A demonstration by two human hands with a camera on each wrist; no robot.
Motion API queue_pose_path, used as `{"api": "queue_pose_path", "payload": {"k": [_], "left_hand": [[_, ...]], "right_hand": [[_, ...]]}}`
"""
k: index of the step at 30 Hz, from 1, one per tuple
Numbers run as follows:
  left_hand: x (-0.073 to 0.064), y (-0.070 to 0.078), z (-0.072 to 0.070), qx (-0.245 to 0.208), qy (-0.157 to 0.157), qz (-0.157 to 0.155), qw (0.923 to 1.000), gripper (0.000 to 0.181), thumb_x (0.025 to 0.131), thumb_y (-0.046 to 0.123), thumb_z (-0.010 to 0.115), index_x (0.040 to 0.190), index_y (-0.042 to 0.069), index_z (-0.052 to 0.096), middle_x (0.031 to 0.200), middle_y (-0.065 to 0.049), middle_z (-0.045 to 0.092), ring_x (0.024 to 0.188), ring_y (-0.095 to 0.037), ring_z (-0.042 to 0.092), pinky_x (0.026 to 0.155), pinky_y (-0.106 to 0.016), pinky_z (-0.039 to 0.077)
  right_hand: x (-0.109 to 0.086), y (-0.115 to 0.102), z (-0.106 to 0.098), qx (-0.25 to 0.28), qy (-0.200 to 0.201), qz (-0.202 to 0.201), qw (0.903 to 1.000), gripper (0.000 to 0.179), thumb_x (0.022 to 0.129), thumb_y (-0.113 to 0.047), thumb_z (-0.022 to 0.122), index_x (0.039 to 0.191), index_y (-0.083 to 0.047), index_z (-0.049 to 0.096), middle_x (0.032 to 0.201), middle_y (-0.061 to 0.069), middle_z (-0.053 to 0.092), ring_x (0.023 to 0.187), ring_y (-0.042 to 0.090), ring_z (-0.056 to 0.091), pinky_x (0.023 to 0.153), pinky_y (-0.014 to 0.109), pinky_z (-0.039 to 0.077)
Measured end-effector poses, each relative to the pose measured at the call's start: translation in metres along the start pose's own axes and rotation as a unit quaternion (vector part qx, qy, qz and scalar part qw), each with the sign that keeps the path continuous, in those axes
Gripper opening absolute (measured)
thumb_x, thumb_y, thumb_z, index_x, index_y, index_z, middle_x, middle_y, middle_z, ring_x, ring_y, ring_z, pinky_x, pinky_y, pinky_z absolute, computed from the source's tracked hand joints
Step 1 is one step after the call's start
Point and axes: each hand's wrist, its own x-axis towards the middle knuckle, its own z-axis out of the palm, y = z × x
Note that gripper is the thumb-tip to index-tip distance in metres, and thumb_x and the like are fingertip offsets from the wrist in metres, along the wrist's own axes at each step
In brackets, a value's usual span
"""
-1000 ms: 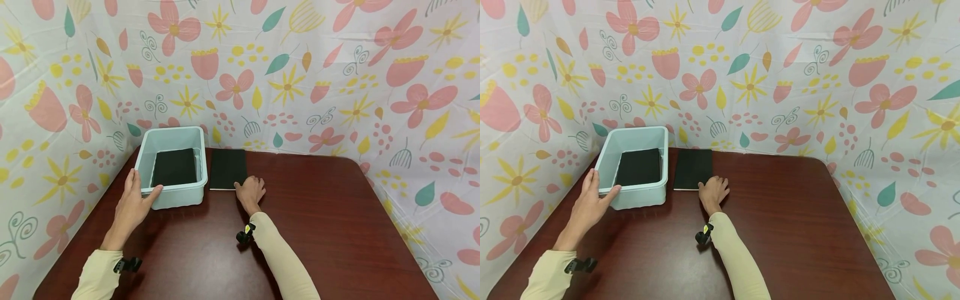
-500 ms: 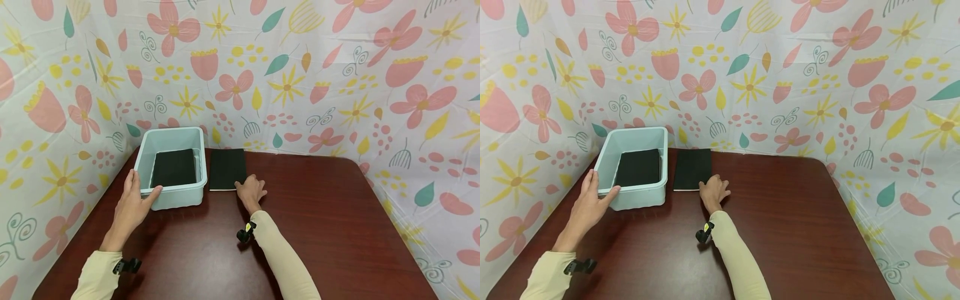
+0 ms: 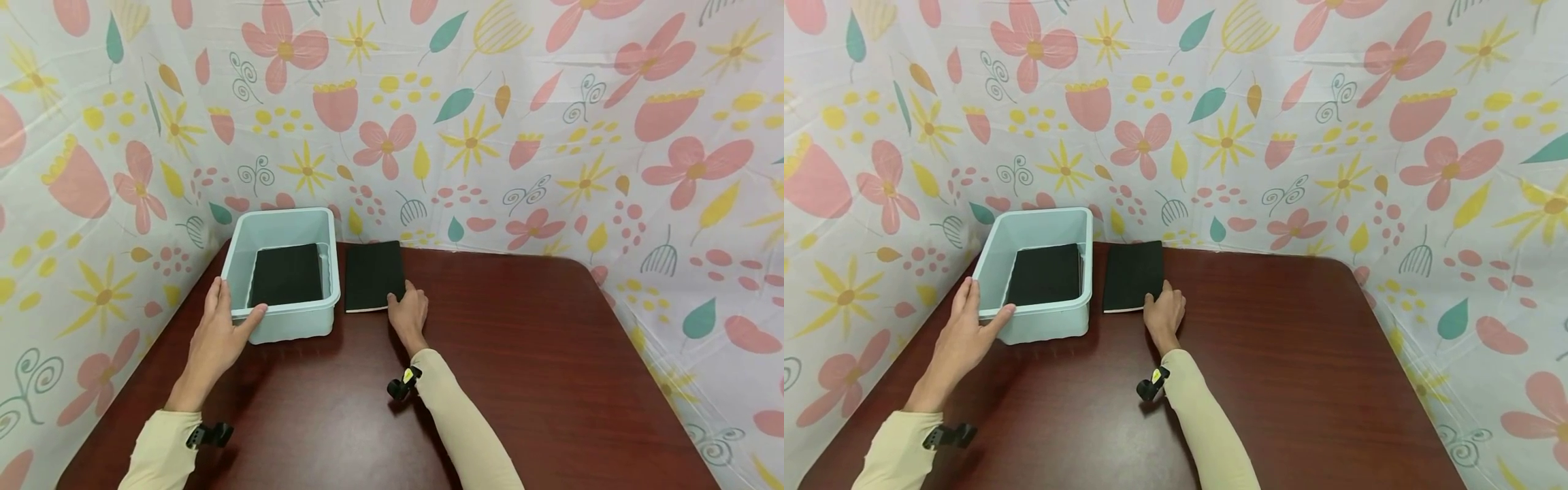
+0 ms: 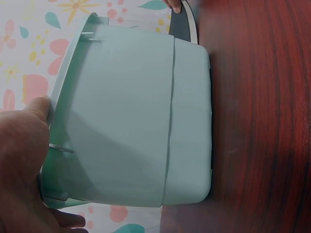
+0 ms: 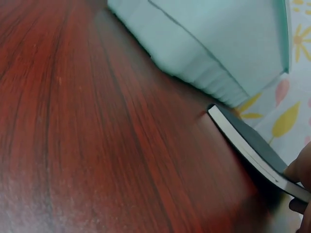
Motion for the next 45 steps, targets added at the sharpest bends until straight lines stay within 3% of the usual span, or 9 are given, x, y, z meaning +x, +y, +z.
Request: {"api": "queue_pose_path", "payload": {"k": [5,11,14,17,19,25,33,38,45], "left_hand": [[0.000,0.000,0.001,-0.003,-0.002,-0.001,1.0000,0.100,0.090,0.064,0.048,0.153,0.006,-0.003,0.160,-0.009,-0.006,0.130,-0.049,0.033,0.093,-0.069,0.031],[0.001,0.000,0.001,-0.004,-0.004,-0.002,1.0000,0.100,0.090,0.064,0.048,0.153,0.006,-0.004,0.160,-0.009,-0.007,0.129,-0.049,0.033,0.094,-0.070,0.030],[0.002,0.000,0.001,-0.006,-0.005,-0.004,1.0000,0.100,0.089,0.065,0.047,0.153,0.007,-0.004,0.160,-0.009,-0.008,0.130,-0.049,0.033,0.093,-0.070,0.030],[0.002,0.001,0.001,-0.006,-0.007,-0.005,0.9999,0.101,0.089,0.065,0.047,0.153,0.007,-0.004,0.160,-0.008,-0.008,0.130,-0.049,0.033,0.093,-0.071,0.030],[0.001,0.001,0.001,-0.006,-0.008,-0.005,0.9999,0.101,0.089,0.065,0.048,0.153,0.007,-0.004,0.160,-0.009,-0.008,0.130,-0.049,0.033,0.093,-0.070,0.030],[0.001,0.002,0.000,-0.004,-0.006,-0.002,1.0000,0.100,0.089,0.064,0.048,0.153,0.007,-0.003,0.160,-0.009,-0.007,0.131,-0.048,0.033,0.094,-0.069,0.031],[0.001,0.002,-0.002,-0.004,-0.003,-0.001,1.0000,0.099,0.090,0.063,0.048,0.153,0.006,-0.003,0.160,-0.010,-0.007,0.130,-0.049,0.032,0.094,-0.069,0.030],[0.001,0.001,-0.001,-0.003,-0.004,-0.002,1.0000,0.099,0.090,0.064,0.048,0.153,0.007,-0.003,0.160,-0.009,-0.007,0.131,-0.048,0.032,0.094,-0.069,0.031],[0.002,-0.001,0.000,0.000,-0.005,-0.003,1.0000,0.099,0.090,0.064,0.048,0.153,0.006,-0.003,0.160,-0.009,-0.007,0.131,-0.048,0.031,0.094,-0.070,0.030]], "right_hand": [[0.000,0.000,-0.002,0.038,-0.001,0.015,0.9992,0.054,0.090,-0.019,0.067,0.139,-0.003,0.049,0.125,0.023,0.053,0.117,0.039,0.050,0.100,0.051,0.038],[0.003,-0.002,-0.005,0.089,0.012,0.046,0.9949,0.051,0.090,-0.018,0.067,0.138,-0.008,0.052,0.135,0.013,0.054,0.126,0.033,0.047,0.104,0.051,0.033],[0.005,-0.003,-0.007,0.133,0.013,0.077,0.9881,0.051,0.089,-0.015,0.067,0.138,-0.014,0.053,0.135,0.011,0.055,0.108,0.027,0.063,0.094,0.045,0.046],[0.005,-0.003,-0.009,0.191,0.007,0.101,0.9765,0.052,0.089,-0.011,0.066,0.139,-0.016,0.053,0.135,0.014,0.055,0.076,0.026,0.071,0.069,0.039,0.057],[0.005,-0.002,-0.009,0.227,-0.001,0.107,0.9680,0.053,0.089,-0.008,0.066,0.139,-0.014,0.052,0.135,0.016,0.054,0.066,0.027,0.070,0.061,0.038,0.057],[0.008,0.002,-0.013,0.298,-0.023,0.118,0.9469,0.054,0.088,-0.006,0.067,0.139,-0.013,0.052,0.132,0.014,0.055,0.078,0.027,0.071,0.064,0.034,0.057],[0.010,0.000,-0.024,0.406,-0.035,0.147,0.9013,0.055,0.088,0.000,0.065,0.140,-0.008,0.049,0.134,0.019,0.051,0.093,0.032,0.068,0.069,0.034,0.057],[0.007,-0.003,-0.037,0.443,-0.034,0.144,0.8845,0.055,0.088,0.002,0.065,0.139,-0.008,0.050,0.131,0.018,0.053,0.097,0.030,0.067,0.070,0.036,0.057],[0.004,-0.019,-0.070,0.478,-0.048,0.148,0.8645,0.055,0.087,0.003,0.066,0.138,-0.010,0.051,0.129,0.017,0.052,0.087,0.021,0.069,0.069,0.033,0.057]]}}
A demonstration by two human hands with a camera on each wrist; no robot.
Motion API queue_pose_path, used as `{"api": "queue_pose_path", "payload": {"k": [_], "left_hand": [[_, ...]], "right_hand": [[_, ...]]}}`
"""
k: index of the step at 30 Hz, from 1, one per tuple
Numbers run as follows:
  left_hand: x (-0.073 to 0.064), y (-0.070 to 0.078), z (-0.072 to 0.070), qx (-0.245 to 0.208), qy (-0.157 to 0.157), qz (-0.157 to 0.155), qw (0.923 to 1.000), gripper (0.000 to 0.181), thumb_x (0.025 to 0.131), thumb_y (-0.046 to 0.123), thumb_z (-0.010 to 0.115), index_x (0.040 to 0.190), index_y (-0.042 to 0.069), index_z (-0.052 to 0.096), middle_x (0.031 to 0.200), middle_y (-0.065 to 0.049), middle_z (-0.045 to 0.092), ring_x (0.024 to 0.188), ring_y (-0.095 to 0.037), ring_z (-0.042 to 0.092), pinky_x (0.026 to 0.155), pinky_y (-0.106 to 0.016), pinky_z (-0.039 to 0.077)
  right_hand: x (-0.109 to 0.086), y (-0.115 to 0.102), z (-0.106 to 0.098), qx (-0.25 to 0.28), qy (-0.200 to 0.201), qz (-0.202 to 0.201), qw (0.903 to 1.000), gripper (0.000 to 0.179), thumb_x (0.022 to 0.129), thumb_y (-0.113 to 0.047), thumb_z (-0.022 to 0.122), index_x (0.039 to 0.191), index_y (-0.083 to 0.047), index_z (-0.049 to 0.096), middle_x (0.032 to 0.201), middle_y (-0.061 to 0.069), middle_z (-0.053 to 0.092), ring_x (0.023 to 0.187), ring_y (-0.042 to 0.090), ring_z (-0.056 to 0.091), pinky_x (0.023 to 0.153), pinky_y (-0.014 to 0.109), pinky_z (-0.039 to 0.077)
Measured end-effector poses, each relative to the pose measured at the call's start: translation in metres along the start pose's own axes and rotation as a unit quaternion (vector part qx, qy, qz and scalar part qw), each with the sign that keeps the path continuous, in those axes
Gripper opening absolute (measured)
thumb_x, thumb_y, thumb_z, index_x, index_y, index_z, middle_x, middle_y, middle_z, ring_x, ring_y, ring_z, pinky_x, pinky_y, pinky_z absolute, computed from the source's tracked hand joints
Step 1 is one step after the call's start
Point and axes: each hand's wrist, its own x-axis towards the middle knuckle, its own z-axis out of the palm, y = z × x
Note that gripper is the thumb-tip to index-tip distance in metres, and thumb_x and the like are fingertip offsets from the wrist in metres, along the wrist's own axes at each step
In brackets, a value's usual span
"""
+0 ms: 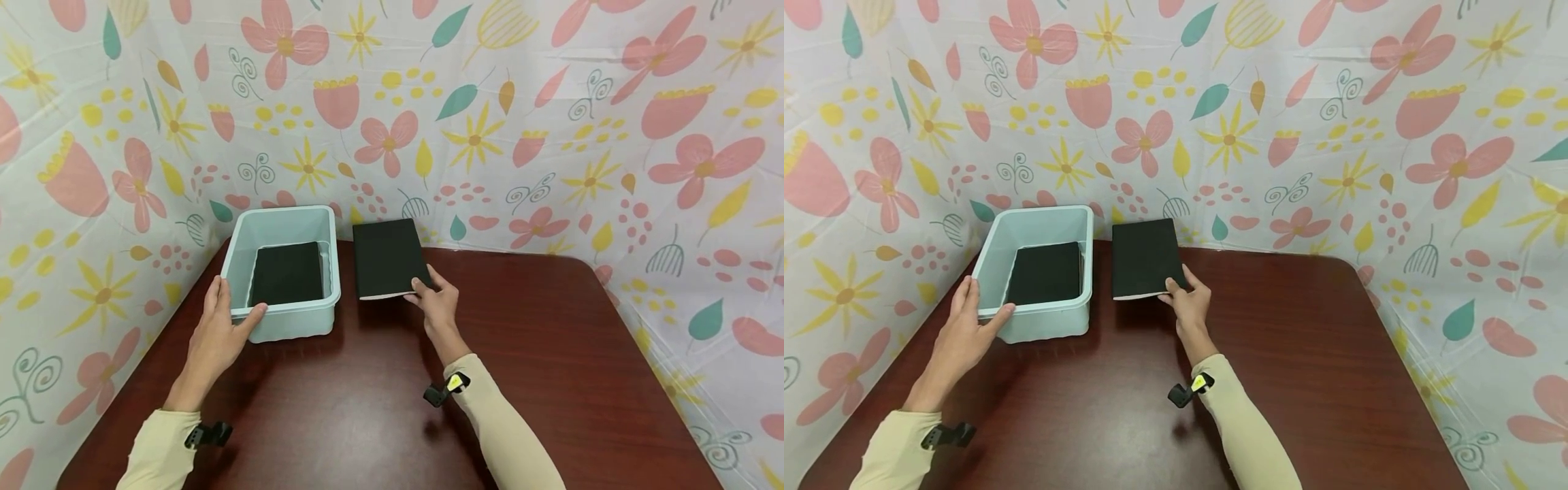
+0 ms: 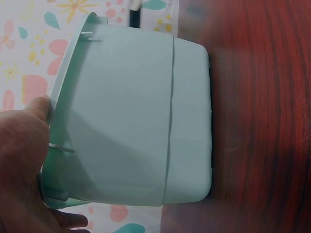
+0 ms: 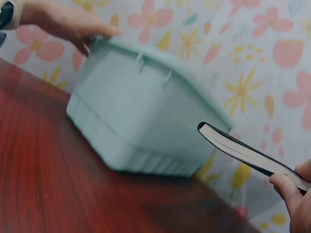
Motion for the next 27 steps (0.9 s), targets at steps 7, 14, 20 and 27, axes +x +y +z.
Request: {"api": "queue_pose_path", "payload": {"k": [7,14,20,27], "left_hand": [[0.000,0.000,0.000,0.001,0.004,0.003,1.0000,0.099,0.090,0.063,0.048,0.153,0.005,-0.001,0.160,-0.011,-0.006,0.131,-0.049,0.032,0.094,-0.070,0.030],[0.000,-0.001,-0.001,0.002,0.004,0.003,1.0000,0.100,0.090,0.063,0.048,0.153,0.005,-0.002,0.160,-0.011,-0.006,0.131,-0.049,0.032,0.094,-0.070,0.030],[0.000,-0.001,-0.001,0.001,0.004,0.003,1.0000,0.100,0.090,0.064,0.048,0.153,0.005,-0.002,0.160,-0.012,-0.005,0.131,-0.049,0.032,0.094,-0.070,0.030],[0.000,0.001,0.000,0.004,0.003,-0.001,1.0000,0.100,0.089,0.064,0.048,0.153,0.004,-0.001,0.160,-0.012,-0.005,0.132,-0.048,0.030,0.096,-0.069,0.029]], "right_hand": [[-0.021,-0.042,0.001,0.021,-0.033,-0.014,0.9991,0.053,0.087,0.001,0.067,0.137,-0.012,0.053,0.123,0.016,0.052,0.081,0.017,0.067,0.070,0.033,0.057],[-0.040,-0.075,0.013,0.016,-0.084,-0.059,0.9946,0.051,0.089,-0.002,0.065,0.137,-0.014,0.053,0.118,0.017,0.054,0.082,0.018,0.068,0.071,0.032,0.057],[-0.053,-0.093,0.036,0.026,-0.121,-0.059,0.9905,0.051,0.090,-0.002,0.064,0.138,-0.013,0.052,0.128,0.016,0.054,0.086,0.018,0.068,0.071,0.031,0.057],[-0.058,-0.104,0.070,0.022,-0.139,-0.017,0.9899,0.057,0.089,0.001,0.064,0.142,-0.011,0.046,0.133,0.011,0.051,0.095,0.019,0.067,0.073,0.034,0.057]]}}
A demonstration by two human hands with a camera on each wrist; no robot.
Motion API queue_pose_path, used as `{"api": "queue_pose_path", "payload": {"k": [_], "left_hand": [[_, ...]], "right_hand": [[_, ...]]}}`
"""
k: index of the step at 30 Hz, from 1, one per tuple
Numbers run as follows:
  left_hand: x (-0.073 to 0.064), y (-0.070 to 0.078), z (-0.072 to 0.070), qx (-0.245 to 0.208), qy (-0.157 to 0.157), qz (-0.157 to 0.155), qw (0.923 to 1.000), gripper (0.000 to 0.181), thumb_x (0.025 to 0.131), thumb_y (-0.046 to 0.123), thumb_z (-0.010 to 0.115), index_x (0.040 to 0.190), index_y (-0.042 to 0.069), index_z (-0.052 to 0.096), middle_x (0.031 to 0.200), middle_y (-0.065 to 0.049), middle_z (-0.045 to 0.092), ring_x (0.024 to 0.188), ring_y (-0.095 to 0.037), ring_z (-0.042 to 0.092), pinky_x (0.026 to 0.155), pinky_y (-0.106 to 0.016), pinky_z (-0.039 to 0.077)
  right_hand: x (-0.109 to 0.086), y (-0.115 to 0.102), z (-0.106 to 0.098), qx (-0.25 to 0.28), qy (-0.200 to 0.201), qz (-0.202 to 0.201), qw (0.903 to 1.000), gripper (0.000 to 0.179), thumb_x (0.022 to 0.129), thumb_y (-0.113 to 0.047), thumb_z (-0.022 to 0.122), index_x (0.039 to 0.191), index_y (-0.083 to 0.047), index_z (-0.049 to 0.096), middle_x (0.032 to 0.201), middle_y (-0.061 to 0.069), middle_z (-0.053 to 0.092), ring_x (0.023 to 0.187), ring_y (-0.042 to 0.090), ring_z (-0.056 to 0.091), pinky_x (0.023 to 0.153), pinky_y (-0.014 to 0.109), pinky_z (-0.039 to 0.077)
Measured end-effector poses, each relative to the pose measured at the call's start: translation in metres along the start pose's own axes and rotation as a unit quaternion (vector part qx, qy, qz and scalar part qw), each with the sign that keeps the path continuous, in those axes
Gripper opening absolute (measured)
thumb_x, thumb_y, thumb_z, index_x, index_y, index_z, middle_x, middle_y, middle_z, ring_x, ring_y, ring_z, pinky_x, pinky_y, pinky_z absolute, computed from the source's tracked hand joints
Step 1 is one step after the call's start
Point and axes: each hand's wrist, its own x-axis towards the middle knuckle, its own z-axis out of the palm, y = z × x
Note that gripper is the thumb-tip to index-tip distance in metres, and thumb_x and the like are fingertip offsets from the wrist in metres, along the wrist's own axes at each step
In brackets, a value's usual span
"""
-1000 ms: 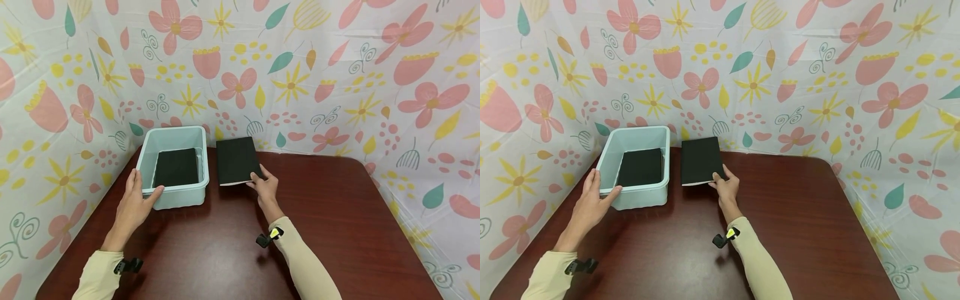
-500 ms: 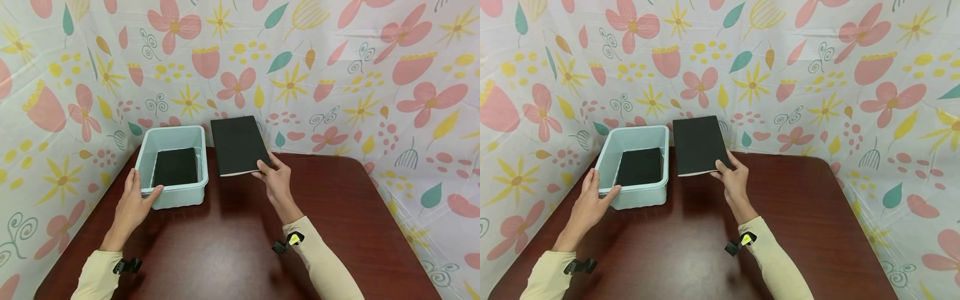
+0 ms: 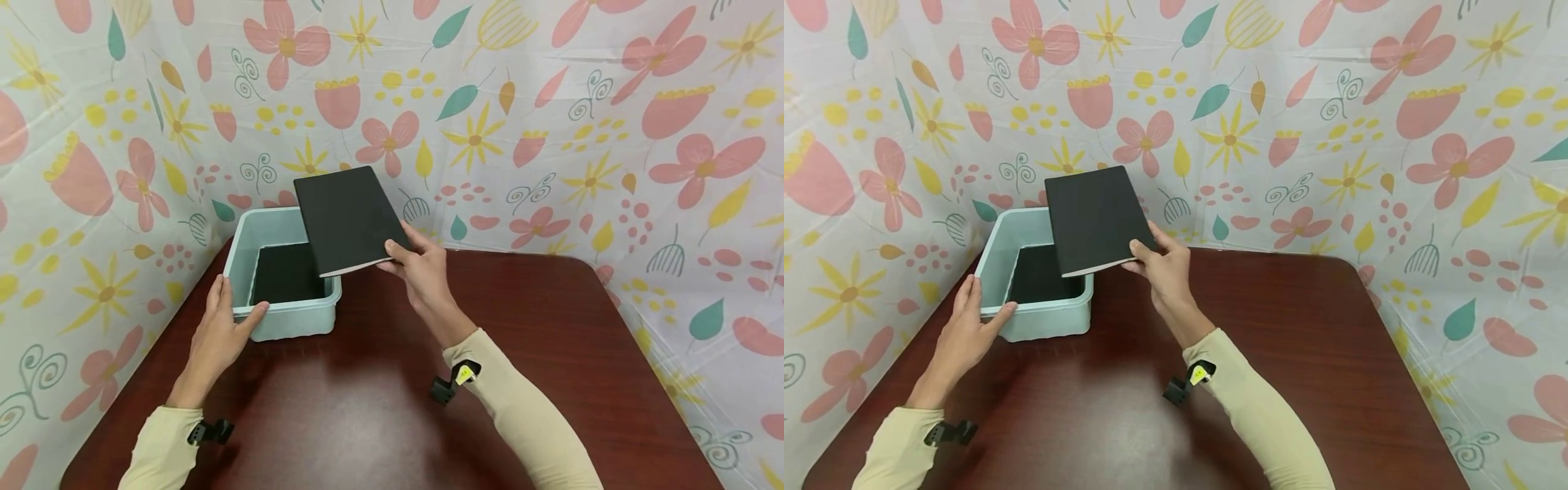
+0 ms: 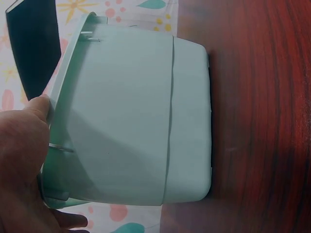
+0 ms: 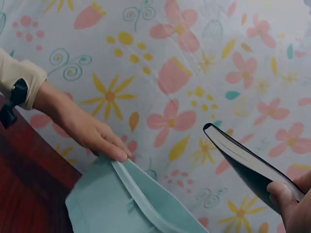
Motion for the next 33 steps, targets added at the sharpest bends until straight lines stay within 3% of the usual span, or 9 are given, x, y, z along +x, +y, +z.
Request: {"api": "queue_pose_path", "payload": {"k": [5,12,27,33], "left_hand": [[0.000,0.001,0.000,0.001,0.000,-0.008,1.0000,0.100,0.089,0.066,0.047,0.153,0.005,0.000,0.160,-0.011,-0.006,0.134,-0.048,0.028,0.097,-0.069,0.028],[0.001,0.001,0.000,0.003,0.001,-0.008,1.0000,0.100,0.089,0.066,0.047,0.153,0.005,0.000,0.160,-0.011,-0.006,0.134,-0.047,0.029,0.096,-0.069,0.029],[0.000,0.001,-0.001,0.003,-0.002,-0.003,1.0000,0.099,0.090,0.065,0.046,0.153,0.004,-0.001,0.160,-0.011,-0.006,0.132,-0.048,0.031,0.094,-0.068,0.031],[0.000,0.002,-0.002,0.001,-0.003,-0.001,1.0000,0.100,0.090,0.065,0.046,0.153,0.003,-0.001,0.160,-0.011,-0.006,0.132,-0.048,0.031,0.094,-0.067,0.032]], "right_hand": [[0.010,0.002,0.024,-0.002,0.000,0.033,0.9994,0.057,0.089,0.002,0.064,0.142,-0.008,0.046,0.139,0.009,0.049,0.103,0.027,0.066,0.074,0.035,0.056],[0.025,0.015,0.050,-0.016,0.012,0.075,0.9970,0.058,0.088,0.004,0.063,0.142,-0.008,0.045,0.153,0.011,0.027,0.113,0.025,0.061,0.076,0.034,0.056],[0.034,0.048,0.090,-0.104,0.023,0.108,0.9884,0.058,0.089,-0.002,0.065,0.143,-0.012,0.045,0.133,0.018,0.045,0.086,0.027,0.070,0.070,0.028,0.056],[0.036,0.057,0.098,-0.141,0.030,0.104,0.9842,0.057,0.089,-0.005,0.066,0.142,-0.012,0.047,0.138,0.019,0.043,0.081,0.027,0.071,0.075,0.028,0.055]]}}
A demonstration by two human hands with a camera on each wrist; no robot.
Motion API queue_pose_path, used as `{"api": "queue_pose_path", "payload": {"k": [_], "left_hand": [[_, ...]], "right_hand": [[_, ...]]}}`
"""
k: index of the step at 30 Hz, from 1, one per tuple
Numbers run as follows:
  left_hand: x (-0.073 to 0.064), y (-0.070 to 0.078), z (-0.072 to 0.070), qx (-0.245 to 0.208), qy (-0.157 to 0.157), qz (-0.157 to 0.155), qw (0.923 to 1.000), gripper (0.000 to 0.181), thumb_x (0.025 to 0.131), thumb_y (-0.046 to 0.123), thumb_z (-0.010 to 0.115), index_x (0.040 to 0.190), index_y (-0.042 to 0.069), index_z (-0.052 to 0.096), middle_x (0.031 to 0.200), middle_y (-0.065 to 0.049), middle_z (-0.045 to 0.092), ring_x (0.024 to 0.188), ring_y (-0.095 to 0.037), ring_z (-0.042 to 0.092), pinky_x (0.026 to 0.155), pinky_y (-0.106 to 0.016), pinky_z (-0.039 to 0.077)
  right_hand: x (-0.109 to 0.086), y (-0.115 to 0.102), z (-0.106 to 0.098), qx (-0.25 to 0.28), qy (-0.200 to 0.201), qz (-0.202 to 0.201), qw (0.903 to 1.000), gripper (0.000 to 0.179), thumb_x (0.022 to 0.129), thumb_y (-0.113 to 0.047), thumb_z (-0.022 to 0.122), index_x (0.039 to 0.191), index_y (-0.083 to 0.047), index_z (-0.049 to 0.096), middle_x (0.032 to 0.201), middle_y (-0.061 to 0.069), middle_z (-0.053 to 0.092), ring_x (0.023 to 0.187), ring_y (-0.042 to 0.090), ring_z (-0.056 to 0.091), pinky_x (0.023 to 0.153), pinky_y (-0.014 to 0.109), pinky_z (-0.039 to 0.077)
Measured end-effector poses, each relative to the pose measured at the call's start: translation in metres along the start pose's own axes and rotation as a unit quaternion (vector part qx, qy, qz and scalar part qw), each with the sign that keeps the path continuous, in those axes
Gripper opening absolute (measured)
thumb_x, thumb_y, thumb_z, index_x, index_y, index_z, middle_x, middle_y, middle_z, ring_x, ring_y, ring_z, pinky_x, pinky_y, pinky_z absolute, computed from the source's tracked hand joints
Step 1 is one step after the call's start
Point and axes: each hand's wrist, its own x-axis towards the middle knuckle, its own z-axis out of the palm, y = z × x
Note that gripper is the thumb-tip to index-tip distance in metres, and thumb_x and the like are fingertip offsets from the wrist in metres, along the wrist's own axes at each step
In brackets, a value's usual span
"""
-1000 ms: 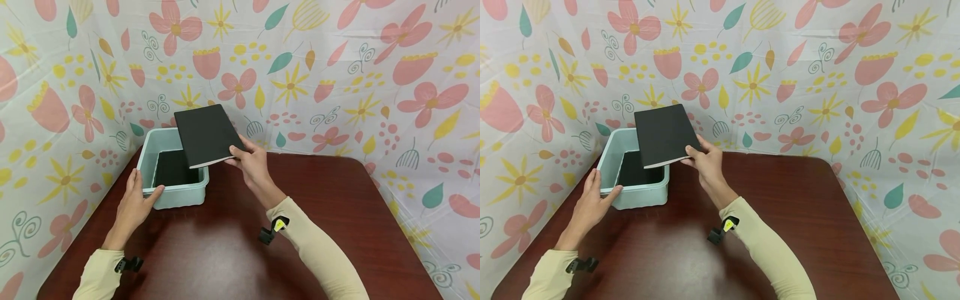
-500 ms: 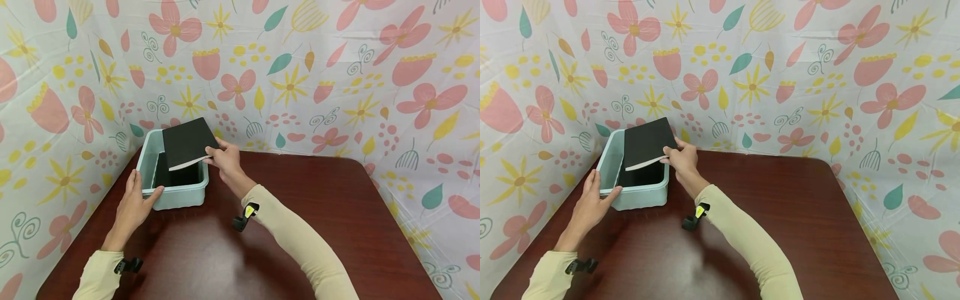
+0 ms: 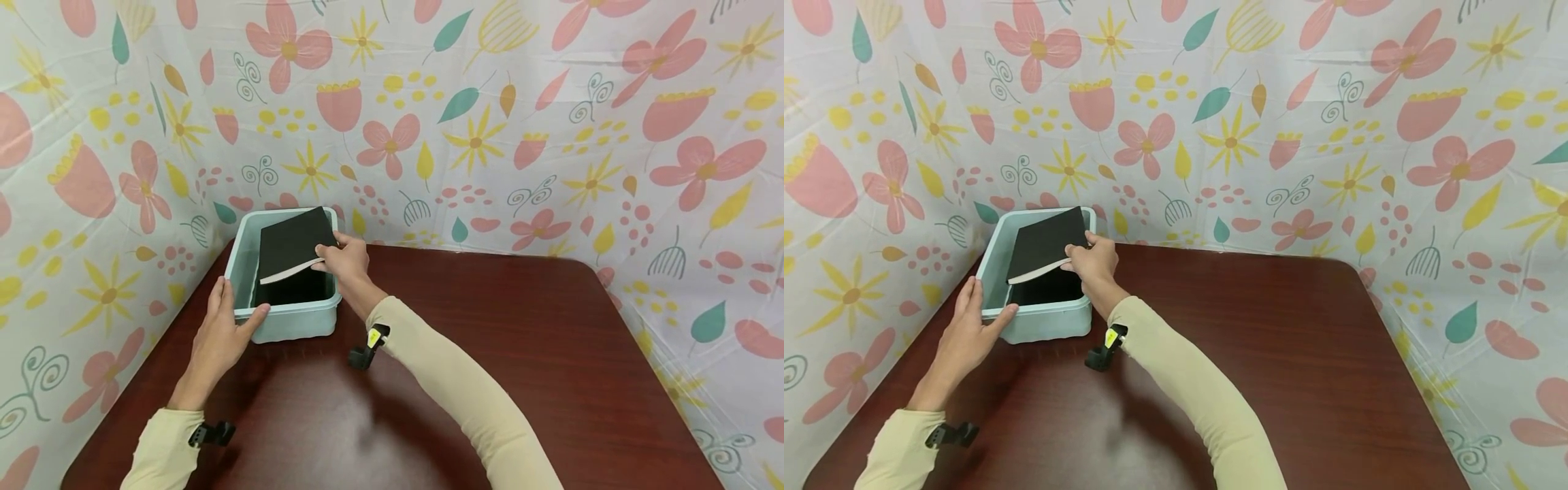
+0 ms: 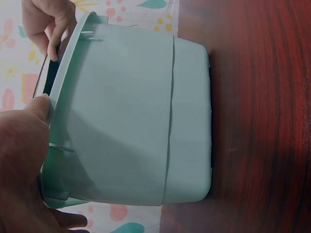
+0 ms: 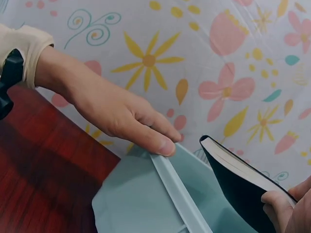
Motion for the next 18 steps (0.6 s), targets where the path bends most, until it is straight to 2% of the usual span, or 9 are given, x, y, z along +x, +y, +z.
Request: {"api": "queue_pose_path", "payload": {"k": [6,14,18], "left_hand": [[0.000,0.000,0.001,-0.003,-0.001,-0.003,1.0000,0.099,0.090,0.065,0.046,0.153,0.004,-0.002,0.160,-0.009,-0.008,0.133,-0.048,0.030,0.094,-0.067,0.031],[0.001,-0.002,0.002,-0.004,-0.002,0.001,1.0000,0.099,0.090,0.065,0.046,0.153,0.005,-0.003,0.160,-0.010,-0.007,0.134,-0.048,0.028,0.095,-0.067,0.031],[0.001,-0.003,0.002,-0.004,0.000,0.004,1.0000,0.099,0.090,0.064,0.046,0.152,0.004,-0.003,0.160,-0.011,-0.007,0.134,-0.049,0.028,0.095,-0.068,0.031]], "right_hand": [[0.002,0.006,0.012,-0.035,0.014,0.004,0.9993,0.055,0.089,-0.008,0.067,0.141,-0.014,0.050,0.144,0.016,0.042,0.073,0.024,0.072,0.085,0.031,0.053],[0.003,0.016,0.021,-0.040,0.022,0.010,0.9989,0.055,0.089,-0.007,0.067,0.140,-0.016,0.050,0.140,0.015,0.045,0.071,0.023,0.071,0.073,0.028,0.055],[0.004,0.019,0.026,-0.059,0.030,0.007,0.9978,0.055,0.088,-0.009,0.068,0.140,-0.016,0.051,0.134,0.016,0.052,0.069,0.021,0.071,0.077,0.030,0.055]]}}
